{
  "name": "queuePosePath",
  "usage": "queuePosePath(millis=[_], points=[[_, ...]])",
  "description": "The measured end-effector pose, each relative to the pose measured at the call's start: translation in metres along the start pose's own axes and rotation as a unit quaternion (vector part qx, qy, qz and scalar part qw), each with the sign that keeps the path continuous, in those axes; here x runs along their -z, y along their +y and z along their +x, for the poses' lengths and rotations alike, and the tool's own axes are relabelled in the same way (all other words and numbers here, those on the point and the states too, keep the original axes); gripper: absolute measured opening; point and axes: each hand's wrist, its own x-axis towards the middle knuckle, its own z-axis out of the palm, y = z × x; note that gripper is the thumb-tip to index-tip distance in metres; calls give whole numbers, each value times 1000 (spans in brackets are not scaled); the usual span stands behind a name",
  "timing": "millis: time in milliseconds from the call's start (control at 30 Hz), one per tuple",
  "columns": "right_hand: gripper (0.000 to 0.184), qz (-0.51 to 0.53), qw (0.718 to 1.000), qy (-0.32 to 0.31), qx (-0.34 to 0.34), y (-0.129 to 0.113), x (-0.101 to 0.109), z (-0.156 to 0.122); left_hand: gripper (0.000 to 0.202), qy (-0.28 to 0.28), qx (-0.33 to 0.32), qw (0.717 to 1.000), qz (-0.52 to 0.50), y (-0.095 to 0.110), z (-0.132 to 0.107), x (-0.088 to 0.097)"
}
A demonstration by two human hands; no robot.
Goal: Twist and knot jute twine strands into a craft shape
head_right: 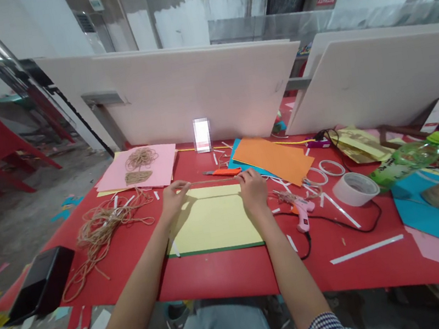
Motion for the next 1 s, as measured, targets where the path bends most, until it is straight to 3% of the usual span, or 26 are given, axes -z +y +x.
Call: queuePosePath(millis=[333,467,667,800,1000], points=[[28,-56,998,-8,7,-1,5,0,15,-11,2,1000,0,1,1,-1],[33,-102,993,-58,-4,-8,8,-1,21,-42,4,999,-15,2,-2,-4],[30,-35,976,-174,129,-30,-1,-6,29,-132,-5,991,-24,8,-13,-19],[26,-34,959,-240,147,-40,-8,-8,26,-155,-17,988,-6,12,-18,-24],[23,-56,967,-213,127,-43,-8,-9,31,-146,-18,989,19,14,-18,-22]])
